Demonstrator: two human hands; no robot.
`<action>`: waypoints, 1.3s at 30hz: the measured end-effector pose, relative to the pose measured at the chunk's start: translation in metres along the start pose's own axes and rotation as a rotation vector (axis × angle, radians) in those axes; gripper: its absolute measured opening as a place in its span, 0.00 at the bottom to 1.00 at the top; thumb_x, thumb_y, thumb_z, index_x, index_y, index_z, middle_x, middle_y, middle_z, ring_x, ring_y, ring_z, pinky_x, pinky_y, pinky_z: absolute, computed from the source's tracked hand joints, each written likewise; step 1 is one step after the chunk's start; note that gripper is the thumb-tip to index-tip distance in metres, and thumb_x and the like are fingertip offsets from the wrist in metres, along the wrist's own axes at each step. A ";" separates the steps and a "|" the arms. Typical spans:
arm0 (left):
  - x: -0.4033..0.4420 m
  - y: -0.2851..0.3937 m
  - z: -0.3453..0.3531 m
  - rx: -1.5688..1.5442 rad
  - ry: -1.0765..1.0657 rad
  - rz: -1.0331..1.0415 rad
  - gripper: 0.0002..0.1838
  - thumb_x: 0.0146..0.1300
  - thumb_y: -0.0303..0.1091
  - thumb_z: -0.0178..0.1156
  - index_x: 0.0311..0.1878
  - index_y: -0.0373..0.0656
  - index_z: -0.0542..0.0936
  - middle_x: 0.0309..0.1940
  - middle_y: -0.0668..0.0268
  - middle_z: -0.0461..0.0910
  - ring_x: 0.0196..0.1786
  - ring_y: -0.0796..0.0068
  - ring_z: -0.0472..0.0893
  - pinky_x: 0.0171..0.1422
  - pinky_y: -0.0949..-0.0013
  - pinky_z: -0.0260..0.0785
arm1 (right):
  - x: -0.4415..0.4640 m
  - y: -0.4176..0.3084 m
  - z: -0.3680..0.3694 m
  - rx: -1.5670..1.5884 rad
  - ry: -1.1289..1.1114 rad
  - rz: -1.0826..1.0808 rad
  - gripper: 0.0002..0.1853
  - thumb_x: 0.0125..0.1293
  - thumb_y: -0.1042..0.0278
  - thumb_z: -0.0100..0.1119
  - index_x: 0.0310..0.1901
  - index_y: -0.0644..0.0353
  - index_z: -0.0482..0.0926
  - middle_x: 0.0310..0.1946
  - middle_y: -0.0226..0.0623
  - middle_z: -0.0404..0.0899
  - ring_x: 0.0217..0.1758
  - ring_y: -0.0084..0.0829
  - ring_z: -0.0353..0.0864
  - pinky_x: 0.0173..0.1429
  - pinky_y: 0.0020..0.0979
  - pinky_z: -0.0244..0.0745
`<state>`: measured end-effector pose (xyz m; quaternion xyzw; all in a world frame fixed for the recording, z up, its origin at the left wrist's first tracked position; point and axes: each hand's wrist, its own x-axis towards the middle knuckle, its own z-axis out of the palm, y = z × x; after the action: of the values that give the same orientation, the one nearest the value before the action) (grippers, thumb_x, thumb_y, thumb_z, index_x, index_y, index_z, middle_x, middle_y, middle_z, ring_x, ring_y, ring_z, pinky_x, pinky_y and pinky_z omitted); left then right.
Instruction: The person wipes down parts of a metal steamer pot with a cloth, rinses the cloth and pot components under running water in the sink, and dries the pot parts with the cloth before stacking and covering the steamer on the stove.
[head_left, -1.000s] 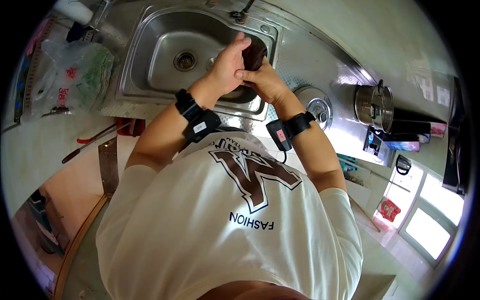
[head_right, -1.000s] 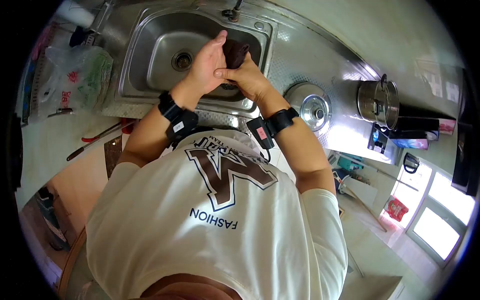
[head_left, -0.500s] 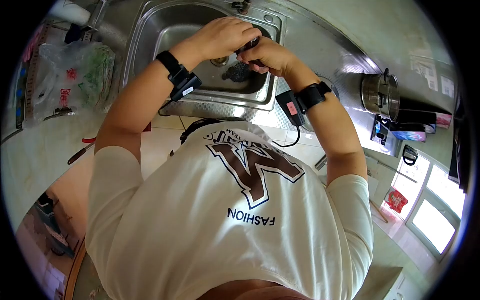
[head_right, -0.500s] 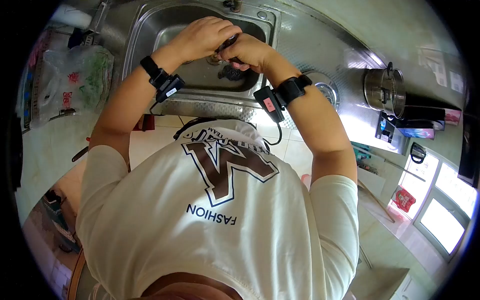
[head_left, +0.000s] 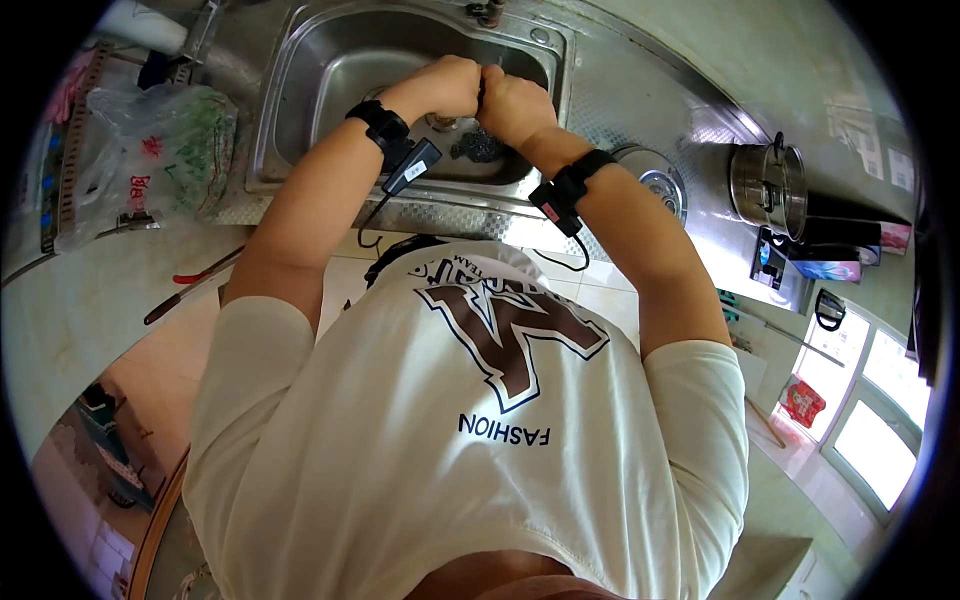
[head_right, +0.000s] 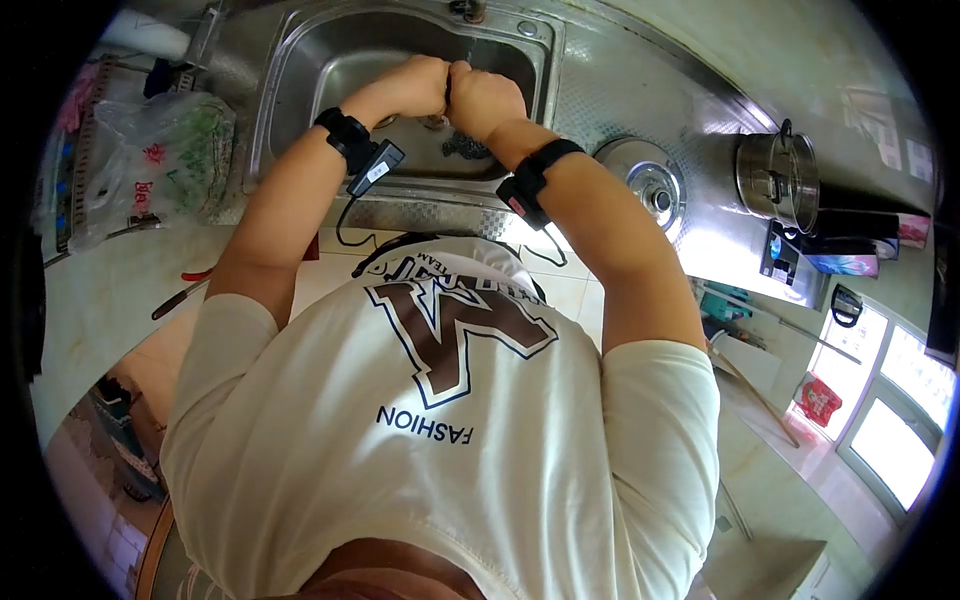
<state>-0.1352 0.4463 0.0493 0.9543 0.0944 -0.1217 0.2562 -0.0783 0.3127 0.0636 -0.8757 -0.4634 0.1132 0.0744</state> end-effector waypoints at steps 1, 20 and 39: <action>0.003 -0.005 0.002 -0.077 -0.062 0.044 0.14 0.49 0.27 0.62 0.41 0.38 0.81 0.35 0.50 0.83 0.38 0.55 0.83 0.40 0.60 0.75 | -0.001 0.001 0.001 -0.017 0.002 -0.039 0.18 0.59 0.61 0.57 0.48 0.62 0.73 0.34 0.53 0.82 0.42 0.53 0.83 0.48 0.46 0.78; -0.037 0.026 0.028 -1.798 0.155 -0.101 0.22 0.66 0.52 0.60 0.54 0.45 0.75 0.42 0.65 0.83 0.47 0.68 0.82 0.54 0.64 0.71 | -0.056 0.037 0.031 1.201 0.241 0.222 0.40 0.60 0.57 0.68 0.69 0.63 0.60 0.59 0.47 0.73 0.61 0.42 0.75 0.66 0.38 0.69; -0.045 0.019 -0.006 0.040 0.743 0.667 0.41 0.40 0.32 0.72 0.63 0.46 0.70 0.52 0.62 0.78 0.59 0.56 0.75 0.65 0.59 0.66 | -0.065 0.035 -0.051 1.645 -0.633 0.174 0.08 0.57 0.69 0.64 0.34 0.61 0.75 0.20 0.29 0.74 0.13 0.19 0.68 0.16 0.21 0.62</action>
<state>-0.1727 0.4273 0.0757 0.9160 -0.1333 0.3134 0.2120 -0.0724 0.2387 0.1130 -0.5048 -0.1658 0.6529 0.5399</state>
